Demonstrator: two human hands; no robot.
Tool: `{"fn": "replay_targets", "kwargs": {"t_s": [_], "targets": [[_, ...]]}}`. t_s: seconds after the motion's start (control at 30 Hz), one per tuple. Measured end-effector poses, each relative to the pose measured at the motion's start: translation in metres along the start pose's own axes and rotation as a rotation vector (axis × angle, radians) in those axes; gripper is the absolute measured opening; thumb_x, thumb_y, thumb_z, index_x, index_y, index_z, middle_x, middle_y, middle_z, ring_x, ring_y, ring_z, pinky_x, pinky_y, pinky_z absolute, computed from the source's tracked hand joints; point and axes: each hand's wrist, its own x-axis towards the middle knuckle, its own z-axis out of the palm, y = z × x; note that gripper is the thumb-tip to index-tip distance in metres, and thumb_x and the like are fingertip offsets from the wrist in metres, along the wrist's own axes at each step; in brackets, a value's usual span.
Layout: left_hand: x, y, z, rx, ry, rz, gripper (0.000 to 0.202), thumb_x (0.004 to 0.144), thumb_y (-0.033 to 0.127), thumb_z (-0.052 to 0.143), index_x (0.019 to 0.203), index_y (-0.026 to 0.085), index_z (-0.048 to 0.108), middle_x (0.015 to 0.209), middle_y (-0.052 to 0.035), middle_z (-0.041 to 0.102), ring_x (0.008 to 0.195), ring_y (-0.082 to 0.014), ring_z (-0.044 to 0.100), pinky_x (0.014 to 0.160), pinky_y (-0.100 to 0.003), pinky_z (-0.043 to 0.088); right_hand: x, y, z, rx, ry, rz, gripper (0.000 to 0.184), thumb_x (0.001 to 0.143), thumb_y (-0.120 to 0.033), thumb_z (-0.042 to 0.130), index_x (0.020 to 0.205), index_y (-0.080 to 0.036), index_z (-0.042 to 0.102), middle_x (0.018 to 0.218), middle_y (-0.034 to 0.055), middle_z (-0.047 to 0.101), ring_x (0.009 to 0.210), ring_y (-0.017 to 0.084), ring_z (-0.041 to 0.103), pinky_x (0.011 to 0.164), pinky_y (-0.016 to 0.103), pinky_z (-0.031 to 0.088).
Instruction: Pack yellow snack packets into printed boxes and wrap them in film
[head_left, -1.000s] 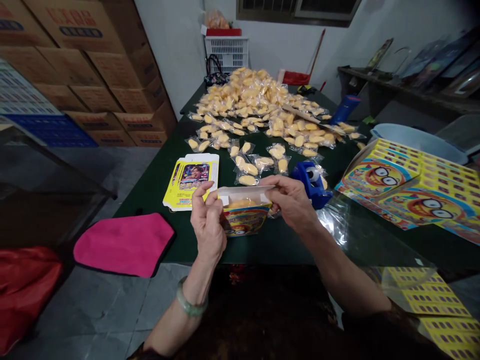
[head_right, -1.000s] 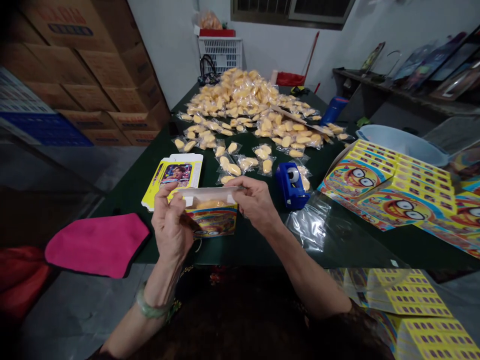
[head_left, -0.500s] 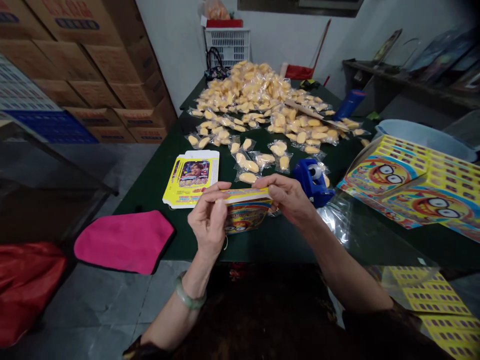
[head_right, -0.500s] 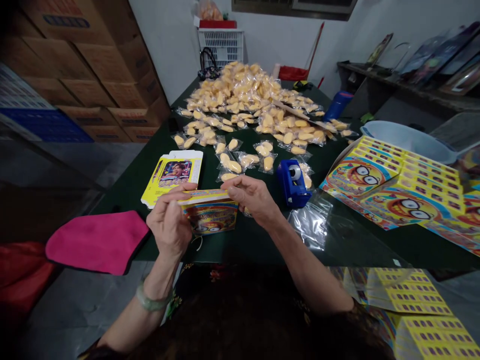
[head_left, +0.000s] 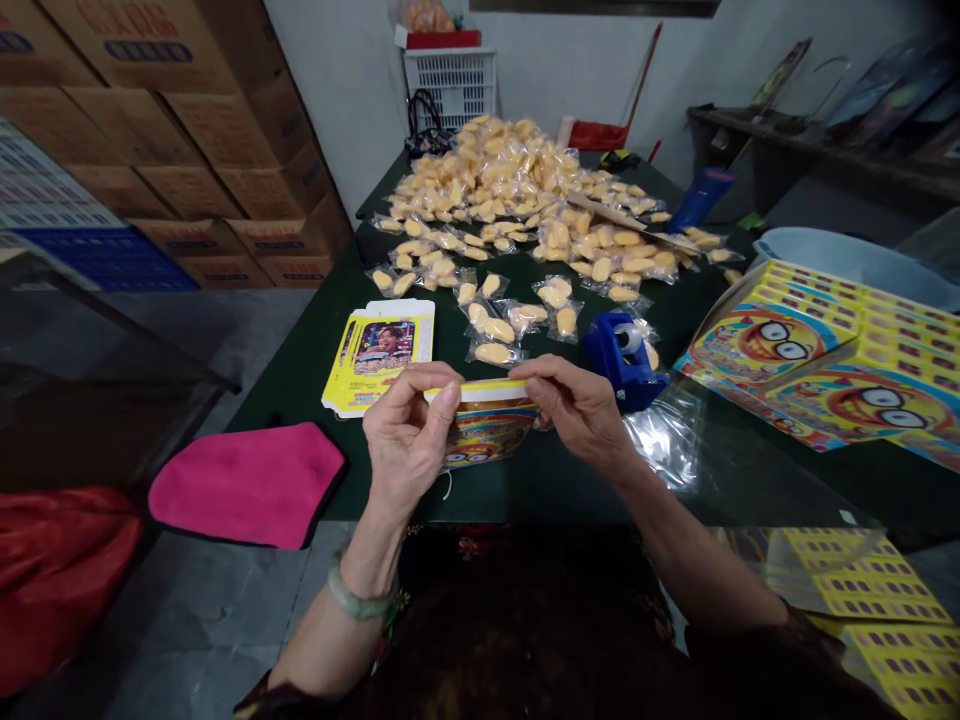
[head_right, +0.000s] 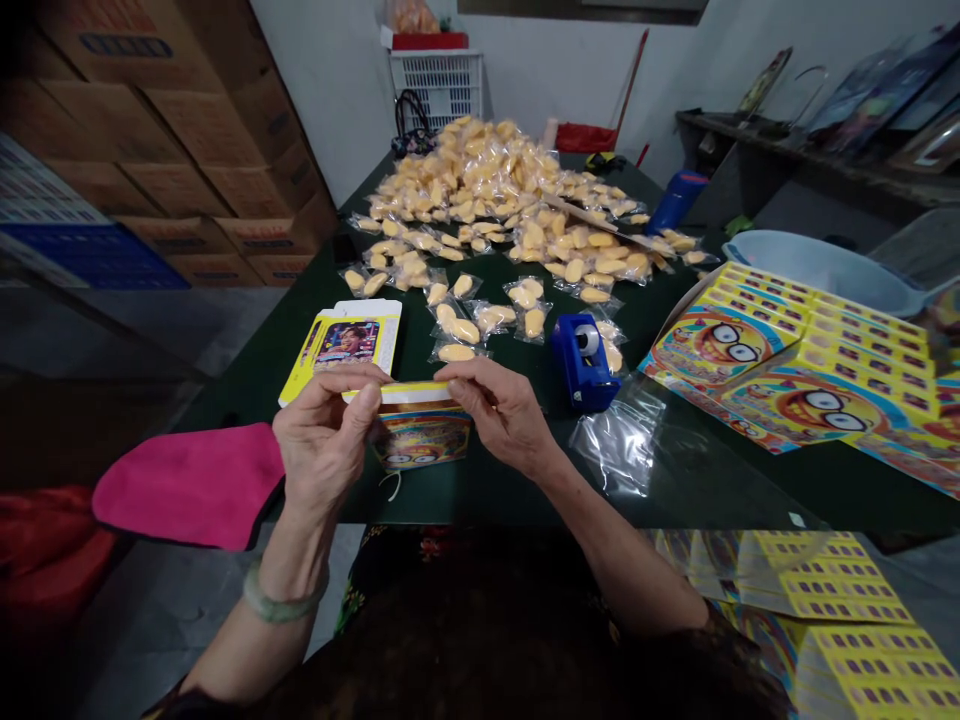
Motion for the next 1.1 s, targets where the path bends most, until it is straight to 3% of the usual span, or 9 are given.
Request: {"fn": "replay_targets", "kwargs": {"t_s": [0.17, 0.37, 0.53, 0.67, 0.77, 0.83, 0.93, 1.0, 1.1], "targets": [[-0.001, -0.011, -0.004, -0.089, -0.058, 0.112, 0.007, 0.085, 0.02, 0.06, 0.082, 0.019, 0.066, 0.091, -0.0041, 0.066, 0.085, -0.0174, 0.064, 0.079, -0.036, 0.052, -0.005, 0.006, 0.006, 0.042, 0.048, -0.056, 0.017, 0.092, -0.024, 0.048, 0.095, -0.023, 0.065, 0.097, 0.0047, 0.065, 0.083, 0.014, 0.061, 0.062, 0.028, 0.05], [-0.004, -0.021, -0.007, -0.102, -0.094, 0.205, 0.009, 0.086, 0.019, 0.059, 0.082, 0.018, 0.067, 0.092, -0.0049, 0.066, 0.087, -0.0193, 0.066, 0.079, -0.039, 0.053, -0.013, 0.019, 0.022, -0.005, 0.194, -0.172, 0.019, 0.092, -0.02, 0.048, 0.097, -0.024, 0.065, 0.103, 0.0054, 0.066, 0.094, 0.017, 0.062, 0.08, 0.036, 0.052], [-0.006, -0.019, -0.005, -0.018, -0.064, 0.293, 0.011, 0.076, 0.01, 0.069, 0.081, 0.019, 0.064, 0.091, -0.0027, 0.066, 0.082, -0.0158, 0.066, 0.076, -0.034, 0.055, -0.021, 0.029, 0.025, -0.048, 0.189, -0.286, 0.021, 0.09, -0.025, 0.051, 0.106, -0.026, 0.063, 0.11, 0.0085, 0.064, 0.1, 0.021, 0.061, 0.079, 0.037, 0.052], [-0.006, -0.018, -0.006, 0.124, -0.114, 0.332, 0.02, 0.071, 0.017, 0.075, 0.087, 0.02, 0.064, 0.095, -0.0044, 0.067, 0.086, -0.0172, 0.065, 0.076, -0.033, 0.054, -0.022, 0.034, 0.029, -0.088, 0.234, -0.389, 0.022, 0.086, -0.02, 0.056, 0.106, -0.028, 0.062, 0.11, 0.0081, 0.062, 0.097, 0.02, 0.061, 0.072, 0.034, 0.053], [-0.005, -0.02, -0.006, 0.258, -0.152, 0.335, 0.021, 0.072, 0.021, 0.075, 0.091, 0.021, 0.067, 0.098, -0.0053, 0.067, 0.088, -0.0177, 0.065, 0.077, -0.033, 0.053, -0.021, 0.036, 0.035, -0.105, 0.249, -0.36, 0.017, 0.087, -0.022, 0.054, 0.102, -0.028, 0.06, 0.107, 0.0075, 0.061, 0.096, 0.02, 0.06, 0.073, 0.035, 0.052], [-0.005, -0.021, -0.004, 0.289, -0.11, 0.338, 0.016, 0.073, 0.021, 0.074, 0.088, 0.022, 0.067, 0.095, -0.0035, 0.068, 0.084, -0.0165, 0.065, 0.076, -0.032, 0.052, -0.022, 0.037, 0.035, -0.115, 0.221, -0.317, 0.018, 0.087, -0.026, 0.053, 0.104, -0.027, 0.059, 0.108, 0.0082, 0.061, 0.096, 0.02, 0.06, 0.073, 0.035, 0.052], [-0.005, -0.019, 0.002, 0.345, 0.015, 0.36, 0.015, 0.072, 0.02, 0.075, 0.085, 0.021, 0.067, 0.09, -0.0021, 0.068, 0.082, -0.0162, 0.064, 0.075, -0.032, 0.051, -0.029, 0.042, 0.018, -0.167, 0.212, -0.191, 0.033, 0.085, -0.029, 0.057, 0.118, -0.025, 0.055, 0.116, 0.0097, 0.058, 0.077, 0.014, 0.059, 0.063, 0.03, 0.05], [-0.007, -0.016, 0.005, 0.387, 0.118, 0.367, 0.015, 0.072, 0.017, 0.074, 0.085, 0.021, 0.067, 0.086, -0.0023, 0.066, 0.081, -0.0163, 0.063, 0.074, -0.032, 0.05, -0.036, 0.048, -0.009, -0.227, 0.365, -0.038, 0.036, 0.084, -0.031, 0.057, 0.119, -0.022, 0.055, 0.109, 0.0085, 0.06, 0.06, 0.01, 0.052, 0.055, 0.026, 0.046], [-0.01, -0.012, 0.008, 0.429, 0.166, 0.387, 0.016, 0.072, 0.015, 0.074, 0.084, 0.02, 0.066, 0.083, -0.0024, 0.065, 0.079, -0.0159, 0.062, 0.072, -0.031, 0.049, -0.041, 0.059, -0.066, -0.331, 0.678, 0.252, 0.024, 0.083, -0.033, 0.053, 0.098, -0.017, 0.063, 0.079, 0.003, 0.061, 0.054, 0.01, 0.045, 0.051, 0.025, 0.04]]}}
